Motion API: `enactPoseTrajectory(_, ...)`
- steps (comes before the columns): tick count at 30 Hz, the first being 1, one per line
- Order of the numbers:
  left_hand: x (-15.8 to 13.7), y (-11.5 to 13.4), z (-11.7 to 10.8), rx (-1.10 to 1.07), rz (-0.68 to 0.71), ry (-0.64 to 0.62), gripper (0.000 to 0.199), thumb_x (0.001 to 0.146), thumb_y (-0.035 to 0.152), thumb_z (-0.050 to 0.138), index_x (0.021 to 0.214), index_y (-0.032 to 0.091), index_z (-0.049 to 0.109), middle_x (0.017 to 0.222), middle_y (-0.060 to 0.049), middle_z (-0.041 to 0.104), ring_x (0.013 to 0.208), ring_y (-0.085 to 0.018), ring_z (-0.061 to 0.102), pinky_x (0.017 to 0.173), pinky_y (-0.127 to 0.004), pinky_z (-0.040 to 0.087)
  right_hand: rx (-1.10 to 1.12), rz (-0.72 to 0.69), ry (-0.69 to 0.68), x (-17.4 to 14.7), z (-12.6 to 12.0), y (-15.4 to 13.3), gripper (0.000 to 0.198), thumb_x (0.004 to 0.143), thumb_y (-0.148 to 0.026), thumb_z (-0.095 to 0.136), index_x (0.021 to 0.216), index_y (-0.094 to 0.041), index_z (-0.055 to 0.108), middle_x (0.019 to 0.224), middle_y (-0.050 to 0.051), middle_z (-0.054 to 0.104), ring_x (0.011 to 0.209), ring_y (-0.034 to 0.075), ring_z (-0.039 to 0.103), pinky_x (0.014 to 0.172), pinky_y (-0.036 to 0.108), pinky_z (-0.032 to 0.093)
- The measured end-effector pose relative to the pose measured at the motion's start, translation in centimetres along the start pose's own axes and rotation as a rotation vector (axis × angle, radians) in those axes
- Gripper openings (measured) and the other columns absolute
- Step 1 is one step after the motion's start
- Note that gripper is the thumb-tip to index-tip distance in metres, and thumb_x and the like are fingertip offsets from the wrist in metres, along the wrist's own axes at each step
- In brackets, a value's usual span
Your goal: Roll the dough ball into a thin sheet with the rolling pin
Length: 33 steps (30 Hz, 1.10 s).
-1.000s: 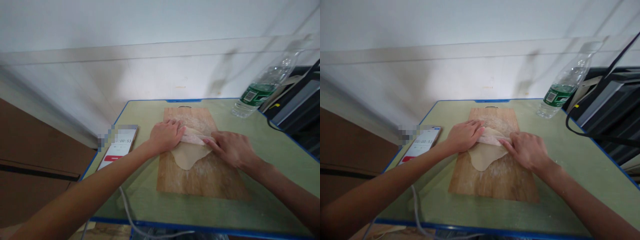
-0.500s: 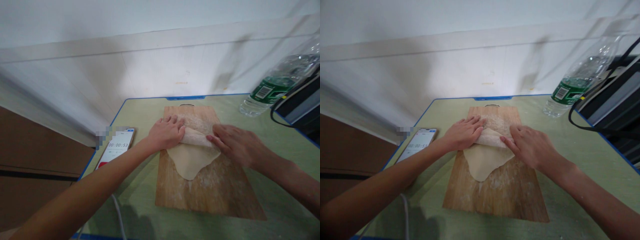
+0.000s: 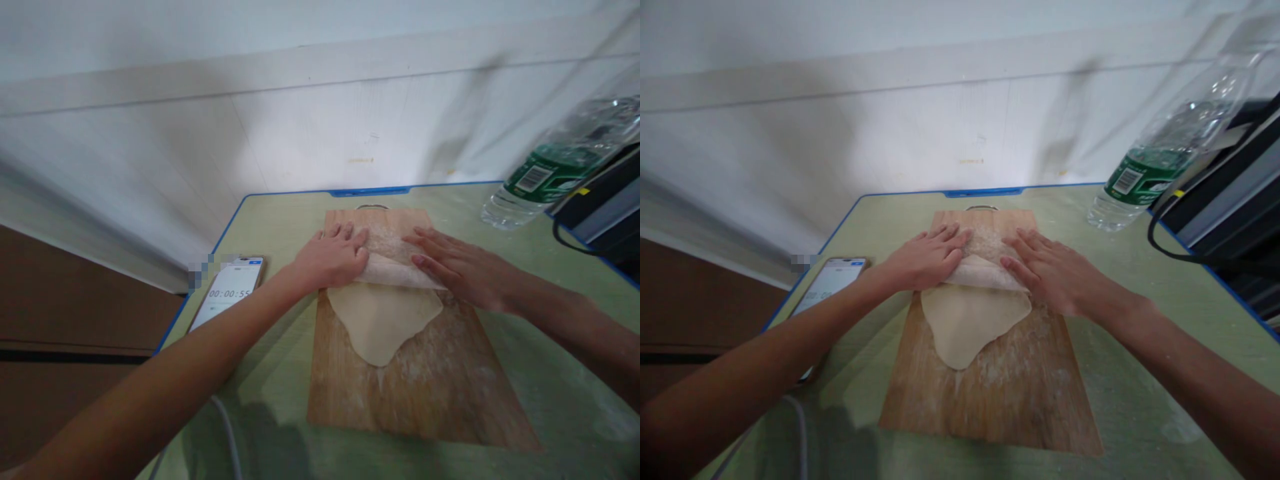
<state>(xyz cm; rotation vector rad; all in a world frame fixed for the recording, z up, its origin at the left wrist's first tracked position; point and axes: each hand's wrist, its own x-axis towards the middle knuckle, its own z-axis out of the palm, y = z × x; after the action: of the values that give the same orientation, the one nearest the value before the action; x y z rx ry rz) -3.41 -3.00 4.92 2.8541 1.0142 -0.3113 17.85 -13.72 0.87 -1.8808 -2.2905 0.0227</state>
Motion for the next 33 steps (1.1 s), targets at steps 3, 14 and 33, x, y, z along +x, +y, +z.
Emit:
enactPoseTrajectory(3, 0.5, -0.3, 0.1, 0.004, 0.006, -0.002, 0.057, 0.096, 0.038, 0.012, 0.150, 0.019, 0.016, 0.156, -0.013, 0.020, 0.143, -0.027, 0.019, 0.111, -0.047, 0.026, 0.062, 0.090, -0.069, 0.6, -0.4, 0.0, 0.064, 0.094, -0.055, 0.013, 0.142, -0.024, 0.044, 0.147, 0.006, 0.043, 0.138, 0.024, 0.030, 0.111, 0.048, 0.030)
enactPoseTrajectory(14, 1.9, -0.9, -0.1, -0.043, 0.029, 0.042, 0.055, 0.096, 0.030, 0.016, 0.148, 0.017, 0.023, 0.156, -0.012, 0.022, 0.143, -0.023, 0.019, 0.112, -0.042, 0.024, 0.098, 0.141, -0.075, 2.3, -0.4, 0.9, 0.063, 0.093, -0.054, 0.017, 0.142, -0.024, 0.044, 0.147, 0.004, 0.041, 0.139, 0.026, 0.028, 0.113, 0.051, 0.026)
enactPoseTrajectory(33, 3.2, -0.9, -1.1, -0.086, -0.139, 0.414, 0.044, 0.091, 0.028, 0.029, 0.097, 0.012, 0.069, 0.102, -0.014, 0.069, 0.095, -0.024, 0.064, 0.084, -0.034, 0.047, -0.134, 0.286, 0.162, 4.3, -1.6, 0.9, 0.054, 0.096, -0.038, 0.017, 0.107, -0.014, 0.064, 0.114, 0.017, 0.066, 0.111, 0.031, 0.059, 0.090, 0.045, 0.046)
